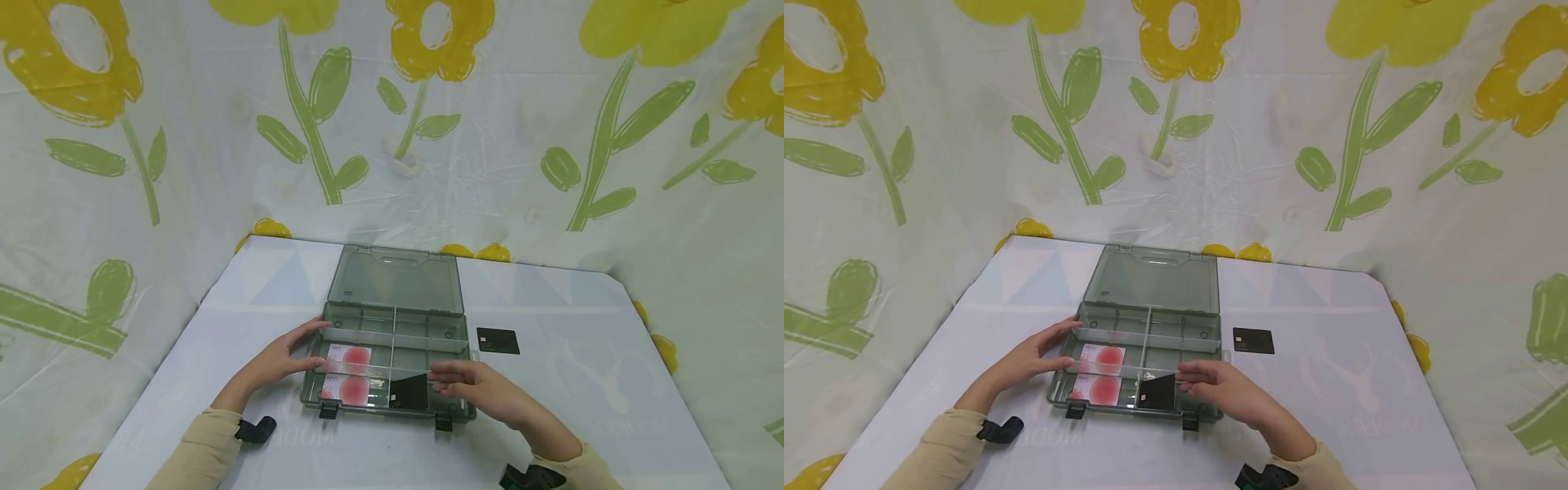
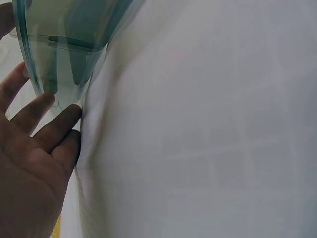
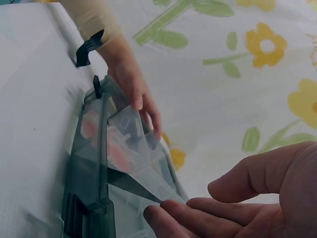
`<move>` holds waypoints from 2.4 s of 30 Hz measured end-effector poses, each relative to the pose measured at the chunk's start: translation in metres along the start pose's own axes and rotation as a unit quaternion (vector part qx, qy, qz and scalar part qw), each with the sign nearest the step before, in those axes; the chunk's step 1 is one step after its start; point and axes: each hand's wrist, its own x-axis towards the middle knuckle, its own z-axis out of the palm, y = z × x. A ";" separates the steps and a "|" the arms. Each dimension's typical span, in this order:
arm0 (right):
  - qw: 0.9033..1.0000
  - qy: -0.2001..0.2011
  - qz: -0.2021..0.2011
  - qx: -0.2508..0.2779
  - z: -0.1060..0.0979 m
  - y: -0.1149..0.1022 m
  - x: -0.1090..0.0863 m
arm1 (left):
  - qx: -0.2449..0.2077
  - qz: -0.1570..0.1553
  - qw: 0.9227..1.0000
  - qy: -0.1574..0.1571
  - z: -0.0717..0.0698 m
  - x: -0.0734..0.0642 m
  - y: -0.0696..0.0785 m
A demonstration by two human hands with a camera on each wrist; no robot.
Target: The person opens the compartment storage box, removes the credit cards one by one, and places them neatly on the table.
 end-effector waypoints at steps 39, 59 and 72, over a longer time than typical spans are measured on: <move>0.999 0.047 0.014 -0.011 0.029 0.014 0.034 | -0.011 0.006 1.000 -0.001 0.000 0.000 0.000; 0.998 0.057 0.003 -0.001 0.029 0.018 0.033 | -0.005 0.004 1.000 0.000 0.001 0.000 0.000; 0.998 0.062 0.009 0.027 0.024 0.017 0.027 | -0.005 0.006 1.000 0.001 0.001 0.001 0.002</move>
